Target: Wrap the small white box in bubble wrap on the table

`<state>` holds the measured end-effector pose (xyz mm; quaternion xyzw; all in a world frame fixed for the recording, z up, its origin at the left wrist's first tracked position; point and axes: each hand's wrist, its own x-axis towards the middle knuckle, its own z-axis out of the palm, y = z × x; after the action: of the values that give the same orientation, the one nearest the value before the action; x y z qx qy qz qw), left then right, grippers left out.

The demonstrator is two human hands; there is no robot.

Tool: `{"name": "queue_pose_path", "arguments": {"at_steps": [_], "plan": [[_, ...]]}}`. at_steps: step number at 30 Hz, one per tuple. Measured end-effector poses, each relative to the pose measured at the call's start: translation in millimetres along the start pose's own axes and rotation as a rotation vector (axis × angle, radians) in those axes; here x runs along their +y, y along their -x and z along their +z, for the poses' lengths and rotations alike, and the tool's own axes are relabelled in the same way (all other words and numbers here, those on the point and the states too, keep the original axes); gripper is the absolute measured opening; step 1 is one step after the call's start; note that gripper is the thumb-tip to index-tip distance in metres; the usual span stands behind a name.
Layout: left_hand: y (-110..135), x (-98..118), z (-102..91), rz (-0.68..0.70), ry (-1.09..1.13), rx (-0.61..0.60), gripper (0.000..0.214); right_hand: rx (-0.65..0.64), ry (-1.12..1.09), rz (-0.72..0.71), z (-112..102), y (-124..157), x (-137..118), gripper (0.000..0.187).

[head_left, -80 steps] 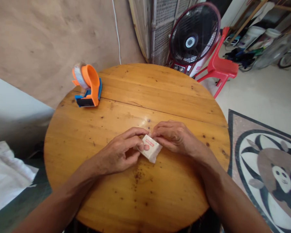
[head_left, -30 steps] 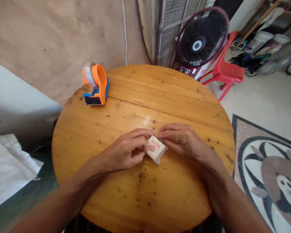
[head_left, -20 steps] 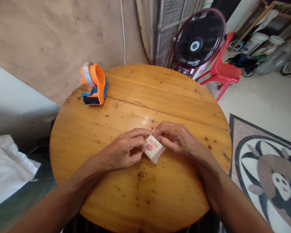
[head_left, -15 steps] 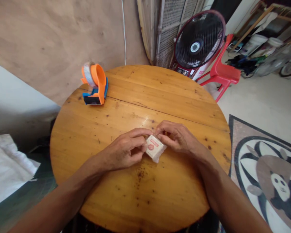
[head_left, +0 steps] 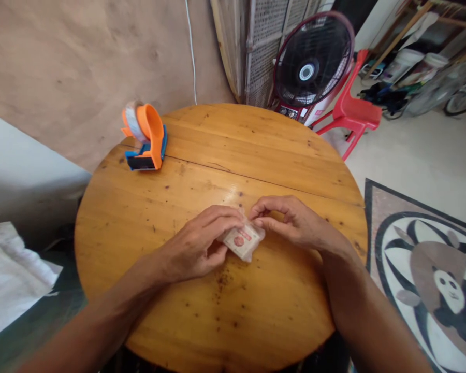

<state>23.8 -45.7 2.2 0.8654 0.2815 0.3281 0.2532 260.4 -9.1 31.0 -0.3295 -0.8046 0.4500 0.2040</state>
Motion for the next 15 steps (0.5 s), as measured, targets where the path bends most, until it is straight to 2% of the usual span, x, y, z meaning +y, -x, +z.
{"name": "queue_pose_path", "arguments": {"at_steps": [4,7,15], "plan": [[1,0,2.3,0.083,-0.138,0.039,0.047,0.039,0.071,0.017,-5,4,-5,0.007],[2,-1,4.5,0.114,-0.205,0.060,0.045,0.036,0.099,-0.030,-10,7,-8,0.006],[2,-4,7.8,0.136,-0.225,0.072,0.050,-0.018,0.114,-0.138,-15,10,-13,0.007]]}}
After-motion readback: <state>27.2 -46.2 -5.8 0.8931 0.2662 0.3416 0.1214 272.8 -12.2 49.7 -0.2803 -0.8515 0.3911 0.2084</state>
